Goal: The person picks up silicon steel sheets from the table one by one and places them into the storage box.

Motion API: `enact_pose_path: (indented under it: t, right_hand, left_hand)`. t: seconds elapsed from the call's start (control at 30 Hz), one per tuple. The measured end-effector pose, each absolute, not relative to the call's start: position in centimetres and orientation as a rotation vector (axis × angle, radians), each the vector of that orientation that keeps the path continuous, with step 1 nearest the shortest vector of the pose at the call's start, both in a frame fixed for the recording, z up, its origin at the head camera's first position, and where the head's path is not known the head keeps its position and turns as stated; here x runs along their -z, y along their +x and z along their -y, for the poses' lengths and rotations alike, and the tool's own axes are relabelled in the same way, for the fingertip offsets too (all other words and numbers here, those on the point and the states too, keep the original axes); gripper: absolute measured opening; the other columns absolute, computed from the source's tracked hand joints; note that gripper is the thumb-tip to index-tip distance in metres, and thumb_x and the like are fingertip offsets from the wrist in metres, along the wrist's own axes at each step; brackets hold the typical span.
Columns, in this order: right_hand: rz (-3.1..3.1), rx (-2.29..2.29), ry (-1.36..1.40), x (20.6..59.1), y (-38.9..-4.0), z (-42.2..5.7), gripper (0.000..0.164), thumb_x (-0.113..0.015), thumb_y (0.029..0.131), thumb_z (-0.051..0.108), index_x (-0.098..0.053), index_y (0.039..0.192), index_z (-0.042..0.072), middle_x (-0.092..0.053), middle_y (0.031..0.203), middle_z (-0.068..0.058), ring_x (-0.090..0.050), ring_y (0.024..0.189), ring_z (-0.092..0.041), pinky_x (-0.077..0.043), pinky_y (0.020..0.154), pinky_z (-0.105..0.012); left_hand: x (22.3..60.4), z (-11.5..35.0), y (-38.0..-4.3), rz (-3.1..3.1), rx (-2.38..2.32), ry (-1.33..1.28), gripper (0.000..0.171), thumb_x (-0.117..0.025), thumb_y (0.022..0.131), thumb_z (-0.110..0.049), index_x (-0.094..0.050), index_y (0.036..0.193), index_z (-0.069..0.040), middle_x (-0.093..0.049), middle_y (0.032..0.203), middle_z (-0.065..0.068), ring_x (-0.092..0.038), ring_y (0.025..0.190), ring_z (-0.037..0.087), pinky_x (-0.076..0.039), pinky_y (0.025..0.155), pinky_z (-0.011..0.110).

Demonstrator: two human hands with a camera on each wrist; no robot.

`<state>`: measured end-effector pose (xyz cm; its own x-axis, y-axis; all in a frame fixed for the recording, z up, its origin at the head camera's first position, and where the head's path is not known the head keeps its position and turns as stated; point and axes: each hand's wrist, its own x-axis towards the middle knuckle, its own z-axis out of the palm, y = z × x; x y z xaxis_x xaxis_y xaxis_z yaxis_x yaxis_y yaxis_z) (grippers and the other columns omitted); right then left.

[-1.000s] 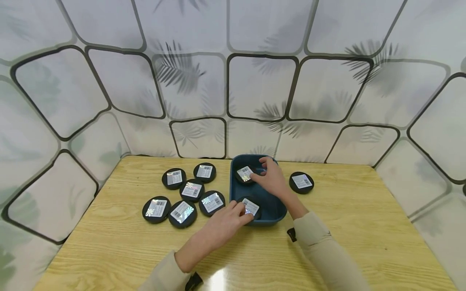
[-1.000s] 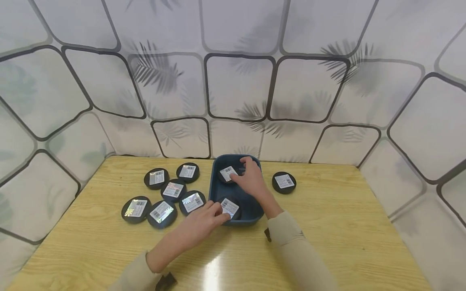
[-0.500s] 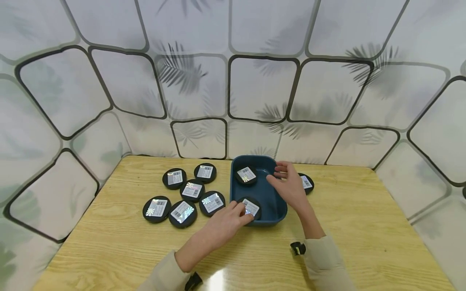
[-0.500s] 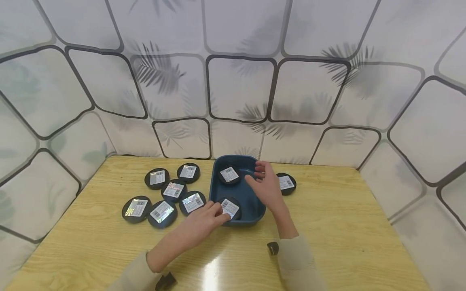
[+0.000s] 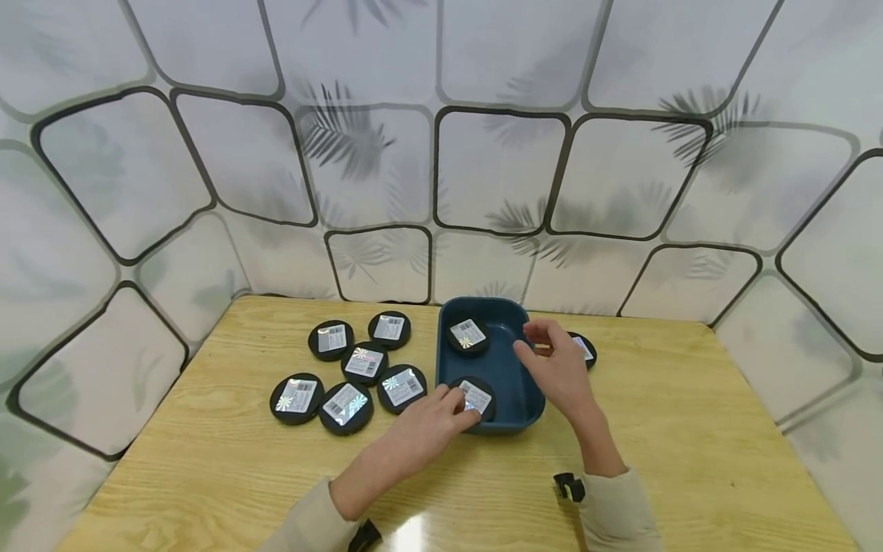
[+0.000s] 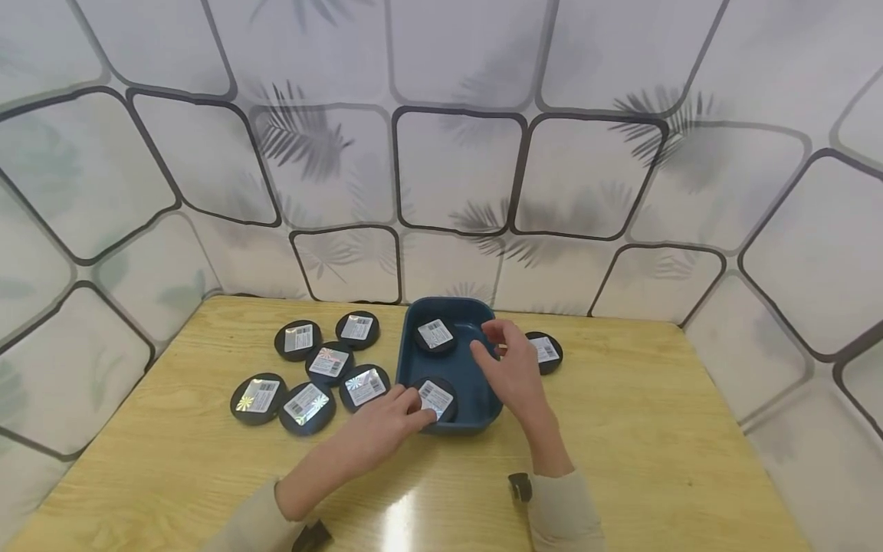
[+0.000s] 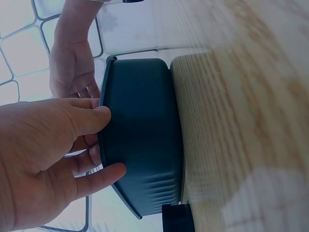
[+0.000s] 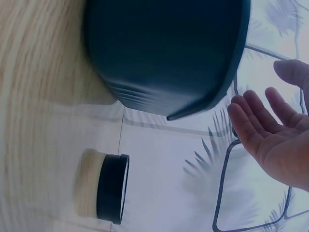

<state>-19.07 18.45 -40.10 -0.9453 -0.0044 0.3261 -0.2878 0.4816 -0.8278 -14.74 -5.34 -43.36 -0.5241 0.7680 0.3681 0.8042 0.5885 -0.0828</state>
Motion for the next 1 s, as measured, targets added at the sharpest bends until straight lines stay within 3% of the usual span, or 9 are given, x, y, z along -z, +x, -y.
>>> enact_pose_path:
  t: [0.27,0.43,0.53,0.67,1.0]
  right_hand:
    - [2.435,-1.351,0.218,39.6,-18.7,-19.3,0.027,-0.067,0.094,0.013,-0.063,0.117,0.000,-0.066,0.114,-0.018,-0.064,0.105,-0.030,-0.053,0.088,-0.045]
    - [2.402,-1.287,0.145,39.6,-19.2,-20.6,0.027,-0.067,0.093,0.011,-0.063,0.116,-0.001,-0.067,0.112,-0.019,-0.065,0.100,-0.028,-0.052,0.085,-0.029]
    - [2.413,-1.279,0.085,39.5,-19.6,-21.6,0.030,-0.065,0.094,0.012,-0.061,0.119,-0.003,-0.065,0.116,-0.021,-0.063,0.105,-0.032,-0.050,0.090,-0.033]
    - [2.462,-1.284,0.004,39.7,-19.8,-22.8,0.035,-0.064,0.094,0.012,-0.057,0.124,-0.005,-0.061,0.123,-0.025,-0.058,0.114,-0.038,-0.047,0.097,-0.050]
    - [2.579,-1.144,-0.067,40.6,-20.2,-24.9,0.046,-0.063,0.091,0.010,-0.050,0.131,-0.008,-0.049,0.131,-0.029,-0.046,0.121,-0.045,-0.039,0.101,-0.056]
  left_hand:
    - [43.4,5.3,-14.6,2.440,0.149,-1.266,0.019,-0.063,0.092,-0.010,-0.070,0.106,-0.022,-0.052,0.092,0.001,-0.045,0.078,0.016,-0.045,0.066,0.025]
    - [43.4,5.3,-14.6,2.436,0.165,-1.264,0.019,-0.063,0.091,-0.009,-0.070,0.105,-0.021,-0.051,0.090,0.001,-0.046,0.078,0.017,-0.045,0.066,0.025]
    - [43.3,5.3,-14.7,2.437,0.172,-1.264,0.019,-0.064,0.091,-0.008,-0.070,0.105,-0.021,-0.051,0.090,0.001,-0.046,0.078,0.017,-0.045,0.066,0.025]
    - [43.3,5.3,-14.7,2.450,0.171,-1.265,0.020,-0.064,0.091,-0.008,-0.071,0.106,-0.021,-0.051,0.090,0.001,-0.046,0.078,0.017,-0.045,0.066,0.025]
    - [43.2,5.3,-14.7,2.466,0.177,-1.270,0.021,-0.065,0.092,-0.007,-0.071,0.107,-0.021,-0.051,0.091,0.001,-0.046,0.079,0.016,-0.045,0.066,0.024]
